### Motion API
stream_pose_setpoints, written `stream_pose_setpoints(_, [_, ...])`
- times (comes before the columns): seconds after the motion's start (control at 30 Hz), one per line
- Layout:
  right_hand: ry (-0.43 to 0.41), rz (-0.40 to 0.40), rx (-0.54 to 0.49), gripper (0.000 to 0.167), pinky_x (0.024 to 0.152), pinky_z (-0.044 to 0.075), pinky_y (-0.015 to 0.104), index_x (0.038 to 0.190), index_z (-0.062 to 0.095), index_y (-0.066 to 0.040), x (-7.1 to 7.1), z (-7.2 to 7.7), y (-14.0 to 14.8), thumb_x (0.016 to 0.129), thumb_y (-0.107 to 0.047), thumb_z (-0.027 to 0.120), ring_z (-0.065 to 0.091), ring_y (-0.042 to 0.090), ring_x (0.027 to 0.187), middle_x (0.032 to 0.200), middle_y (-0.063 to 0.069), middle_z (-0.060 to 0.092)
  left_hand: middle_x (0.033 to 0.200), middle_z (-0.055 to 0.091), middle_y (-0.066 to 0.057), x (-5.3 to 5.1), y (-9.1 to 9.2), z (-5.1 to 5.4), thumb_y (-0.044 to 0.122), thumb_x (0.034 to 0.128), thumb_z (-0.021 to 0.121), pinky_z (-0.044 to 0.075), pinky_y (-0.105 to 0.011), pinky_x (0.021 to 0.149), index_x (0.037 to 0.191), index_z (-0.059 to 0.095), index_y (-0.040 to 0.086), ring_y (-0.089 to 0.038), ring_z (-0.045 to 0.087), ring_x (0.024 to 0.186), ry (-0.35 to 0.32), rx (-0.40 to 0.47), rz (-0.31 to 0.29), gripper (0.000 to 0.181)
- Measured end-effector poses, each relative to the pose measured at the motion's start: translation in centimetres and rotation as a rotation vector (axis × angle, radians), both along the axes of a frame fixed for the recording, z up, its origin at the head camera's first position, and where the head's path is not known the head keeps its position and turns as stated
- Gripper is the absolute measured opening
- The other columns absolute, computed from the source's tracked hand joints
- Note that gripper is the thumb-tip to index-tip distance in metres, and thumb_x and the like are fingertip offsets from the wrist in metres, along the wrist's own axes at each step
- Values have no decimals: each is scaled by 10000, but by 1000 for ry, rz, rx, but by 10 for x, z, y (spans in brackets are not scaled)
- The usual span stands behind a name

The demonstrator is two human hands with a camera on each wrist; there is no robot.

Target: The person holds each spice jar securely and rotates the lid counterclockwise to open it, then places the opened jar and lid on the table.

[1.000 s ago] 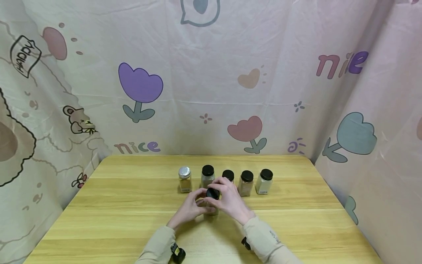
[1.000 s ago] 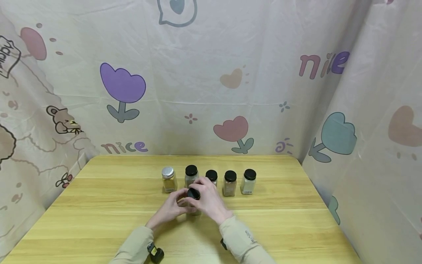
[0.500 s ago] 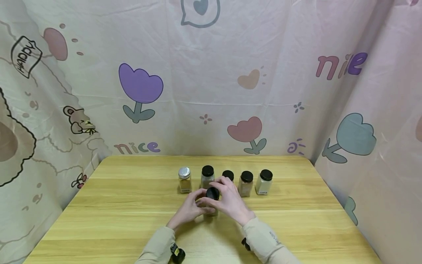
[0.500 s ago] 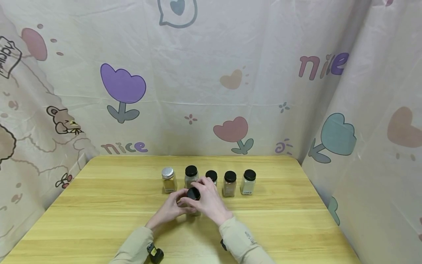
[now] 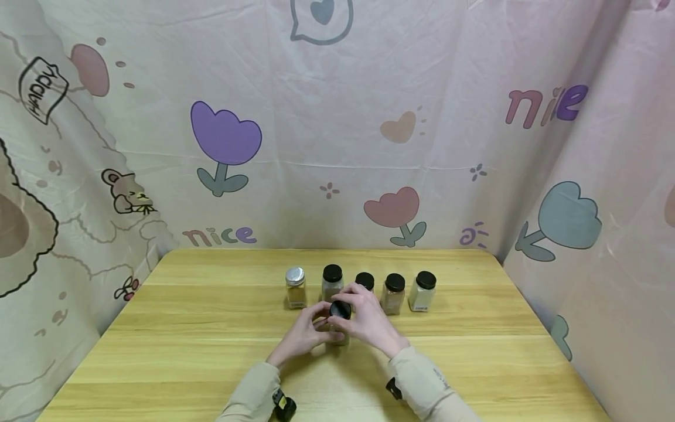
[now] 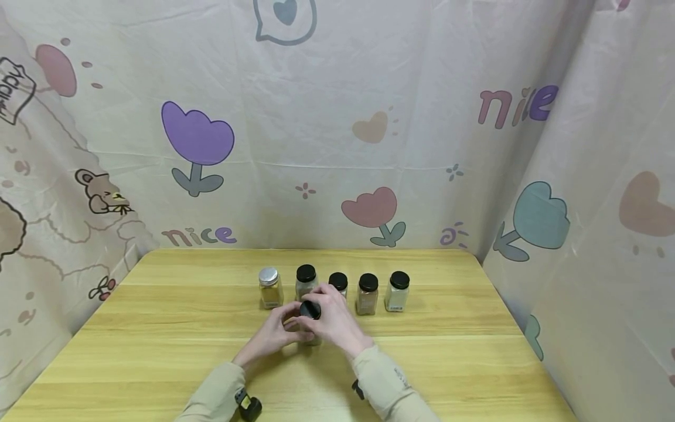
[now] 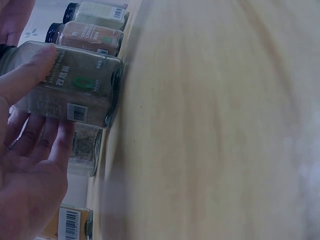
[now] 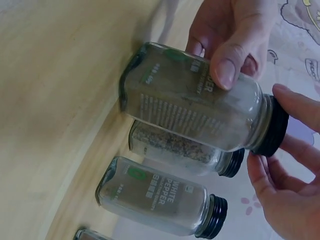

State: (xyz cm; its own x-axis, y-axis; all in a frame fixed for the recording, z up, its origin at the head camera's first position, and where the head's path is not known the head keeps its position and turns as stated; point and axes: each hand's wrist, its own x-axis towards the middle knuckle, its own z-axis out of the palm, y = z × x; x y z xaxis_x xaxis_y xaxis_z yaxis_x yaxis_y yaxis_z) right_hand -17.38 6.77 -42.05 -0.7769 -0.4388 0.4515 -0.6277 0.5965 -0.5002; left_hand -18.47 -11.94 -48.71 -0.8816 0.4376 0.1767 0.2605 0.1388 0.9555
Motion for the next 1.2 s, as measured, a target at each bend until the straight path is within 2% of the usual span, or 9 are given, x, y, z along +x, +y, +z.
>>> stream_pose_setpoints(0.1, [-49, 35, -1, 389, 915, 523, 414, 1172, 732, -57, 0, 1, 4, 815, -169, 838, 627, 224, 1069, 1147, 55, 673, 1214, 654, -183, 0, 0, 0, 124, 822, 833, 524, -285, 1080, 1211, 612, 8, -109, 631, 1128, 6, -7, 2, 462])
stream_pose_setpoints(0.3, [-113, 98, 4, 420, 1064, 459, 551, 1276, 681, -102, 0, 2, 9, 871, -161, 775, 590, 289, 1236, 1303, 89, 646, 1219, 651, -178, 0, -1, 2, 117, 811, 841, 520, -316, 1092, 1190, 625, 3, -192, 626, 1153, -4, -17, 7, 451])
stream_pose_setpoints(0.57, [-76, 137, -24, 417, 1104, 440, 590, 1353, 624, -99, 1, -2, 8, 943, -140, 683, 567, 291, 1283, 1330, 86, 628, 1260, 640, -179, 1, -10, 2, 129, 813, 836, 495, -399, 1122, 1241, 610, 18, -276, 616, 1209, 9, -41, 7, 495])
stream_pose_setpoints(0.87, [3, 169, -123, 355, 1065, 517, 496, 1356, 611, -80, 2, -13, 1, 1007, -144, 592, 583, 262, 1265, 1317, 79, 624, 1261, 639, -184, 2, -32, 0, 146, 824, 831, 459, -522, 1139, 1281, 588, 5, -233, 612, 1199, 35, -70, 18, 537])
stream_pose_setpoints(1.07, [-18, 186, -181, 362, 1045, 541, 430, 1414, 533, -55, 0, -16, -6, 1064, -127, 472, 599, 257, 1226, 1337, 117, 614, 1278, 622, -209, 3, -52, 2, 155, 835, 820, 426, -596, 1136, 1288, 572, -16, -363, 587, 1243, 44, -110, 43, 543])
stream_pose_setpoints(1.2, [-40, 224, -199, 361, 959, 564, 344, 1411, 514, -5, -2, -18, -13, 1082, -121, 421, 618, 199, 1065, 1298, 158, 615, 1298, 616, -220, 4, -66, 4, 153, 831, 823, 420, -601, 1136, 1290, 570, -19, -411, 571, 1266, 40, -134, 65, 552])
